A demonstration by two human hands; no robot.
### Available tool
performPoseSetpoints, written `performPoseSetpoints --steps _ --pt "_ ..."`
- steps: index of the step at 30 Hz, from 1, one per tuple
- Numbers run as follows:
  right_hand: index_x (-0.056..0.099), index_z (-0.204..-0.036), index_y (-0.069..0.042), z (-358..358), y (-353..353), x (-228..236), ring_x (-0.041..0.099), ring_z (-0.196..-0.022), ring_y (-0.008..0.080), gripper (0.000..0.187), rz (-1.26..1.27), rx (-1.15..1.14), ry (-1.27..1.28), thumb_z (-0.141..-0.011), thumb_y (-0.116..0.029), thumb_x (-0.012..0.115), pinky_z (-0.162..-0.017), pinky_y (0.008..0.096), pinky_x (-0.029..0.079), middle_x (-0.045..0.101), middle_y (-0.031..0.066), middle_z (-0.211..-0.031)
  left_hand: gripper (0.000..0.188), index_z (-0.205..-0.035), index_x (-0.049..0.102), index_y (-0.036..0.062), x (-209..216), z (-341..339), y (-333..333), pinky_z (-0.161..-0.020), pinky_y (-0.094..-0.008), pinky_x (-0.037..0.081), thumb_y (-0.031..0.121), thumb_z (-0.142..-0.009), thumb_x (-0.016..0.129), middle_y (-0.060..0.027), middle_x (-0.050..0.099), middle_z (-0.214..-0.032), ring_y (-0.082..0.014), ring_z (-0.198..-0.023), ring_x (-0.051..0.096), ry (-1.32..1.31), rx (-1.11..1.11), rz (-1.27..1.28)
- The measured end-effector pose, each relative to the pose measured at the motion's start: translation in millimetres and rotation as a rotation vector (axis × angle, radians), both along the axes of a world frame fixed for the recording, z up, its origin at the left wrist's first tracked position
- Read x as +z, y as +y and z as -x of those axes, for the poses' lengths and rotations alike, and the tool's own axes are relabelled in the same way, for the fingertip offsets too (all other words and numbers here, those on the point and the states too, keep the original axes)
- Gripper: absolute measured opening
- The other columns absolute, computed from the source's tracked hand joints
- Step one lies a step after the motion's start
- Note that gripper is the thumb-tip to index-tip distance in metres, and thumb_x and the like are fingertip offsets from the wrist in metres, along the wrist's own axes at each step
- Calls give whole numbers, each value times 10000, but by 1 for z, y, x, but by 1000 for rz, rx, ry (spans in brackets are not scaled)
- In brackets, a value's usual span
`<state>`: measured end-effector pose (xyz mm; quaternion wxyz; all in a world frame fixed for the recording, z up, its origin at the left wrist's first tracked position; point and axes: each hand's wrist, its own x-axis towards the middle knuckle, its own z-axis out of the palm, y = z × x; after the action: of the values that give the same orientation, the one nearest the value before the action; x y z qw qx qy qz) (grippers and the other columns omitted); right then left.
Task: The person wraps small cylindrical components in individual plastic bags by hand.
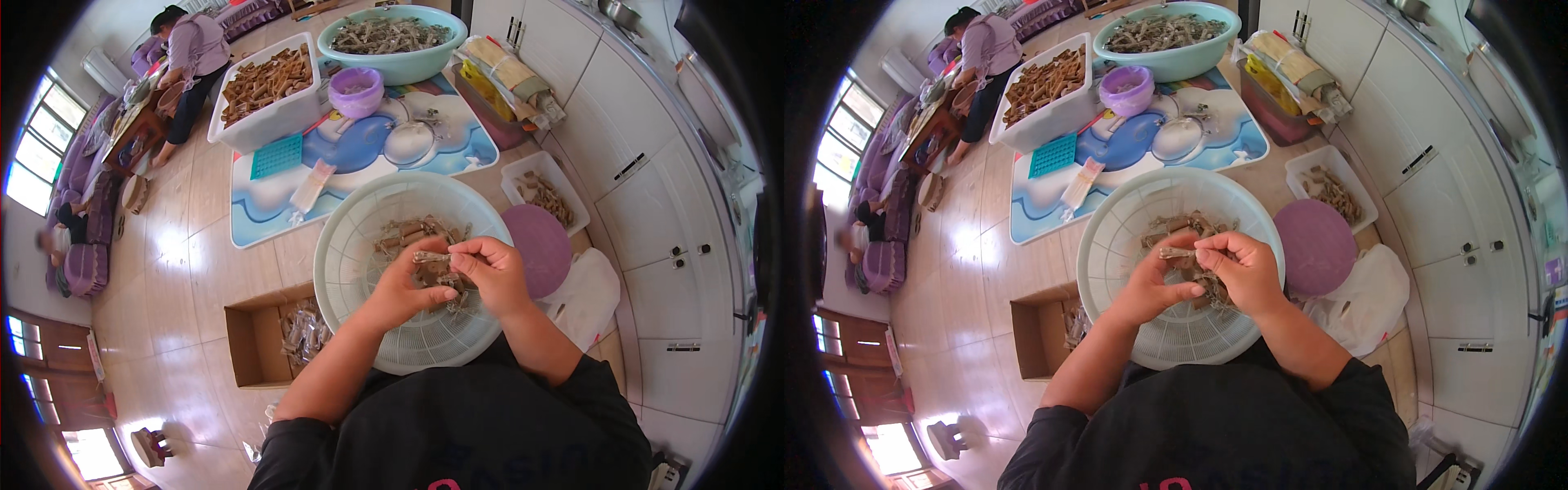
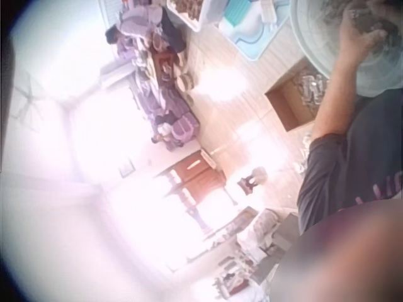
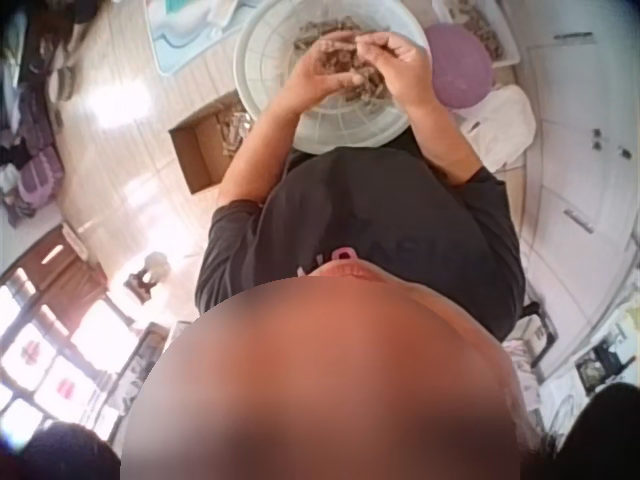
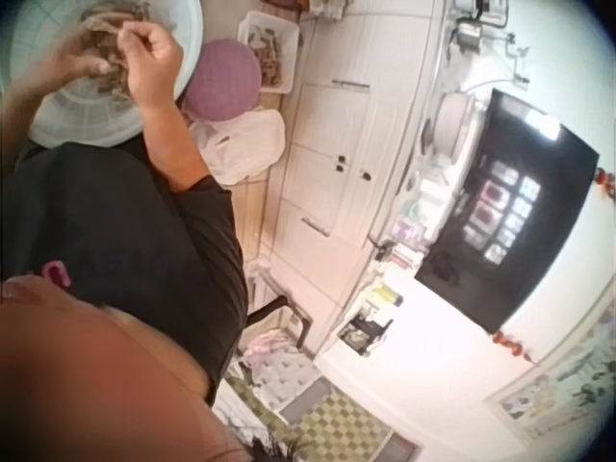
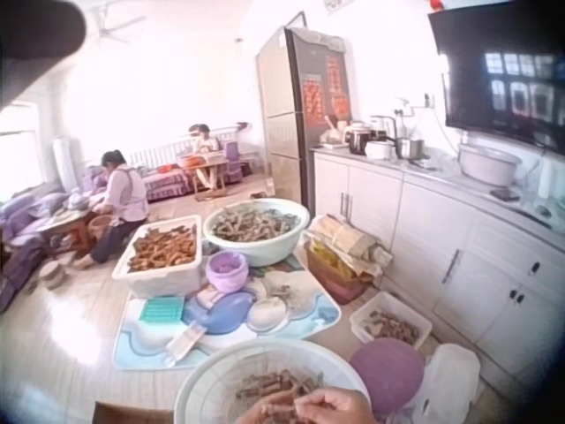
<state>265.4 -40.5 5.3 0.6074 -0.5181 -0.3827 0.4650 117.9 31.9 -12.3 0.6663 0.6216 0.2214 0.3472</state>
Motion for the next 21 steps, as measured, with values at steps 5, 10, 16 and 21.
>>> performPoseSetpoints --steps 5,10,16,21 --pt "614 -885 14 -5 5 -5 550 -685 79 108 -148 -177 -276 -785 -25 627 -623 197 435 602 32 -767 372 -1109 493 24 -17 7 3 -777 -232 445 73 -779 656 -41 544 -1040 -91 -932 524 99 -285 373" --pt "625 -813 -7 -28 9 -2 568 -648 176 91 -246 -252 -878 -739 -51 656 -579 252 429 587 83 -715 287 -1096 492 -3 -20 11 9 -755 -248 466 4 -819 567 -61 574 -976 -113 -839 559 33 30 270" --pt "626 -829 -9 -23 3 3 548 -699 105 77 77 138 -599 -757 -32 642 -623 219 427 582 35 -738 221 -1036 526 7 -11 11 14 -723 -214 449 67 -830 582 -30 588 -891 -89 -800 549 34 51 352" --pt "626 -866 -9 -22 3 -11 534 -716 66 105 118 242 -239 -762 -19 630 -636 207 430 583 1 -769 182 -999 546 6 -10 9 14 -708 -215 454 119 -857 557 -34 596 -875 -97 -795 560 95 19 397"
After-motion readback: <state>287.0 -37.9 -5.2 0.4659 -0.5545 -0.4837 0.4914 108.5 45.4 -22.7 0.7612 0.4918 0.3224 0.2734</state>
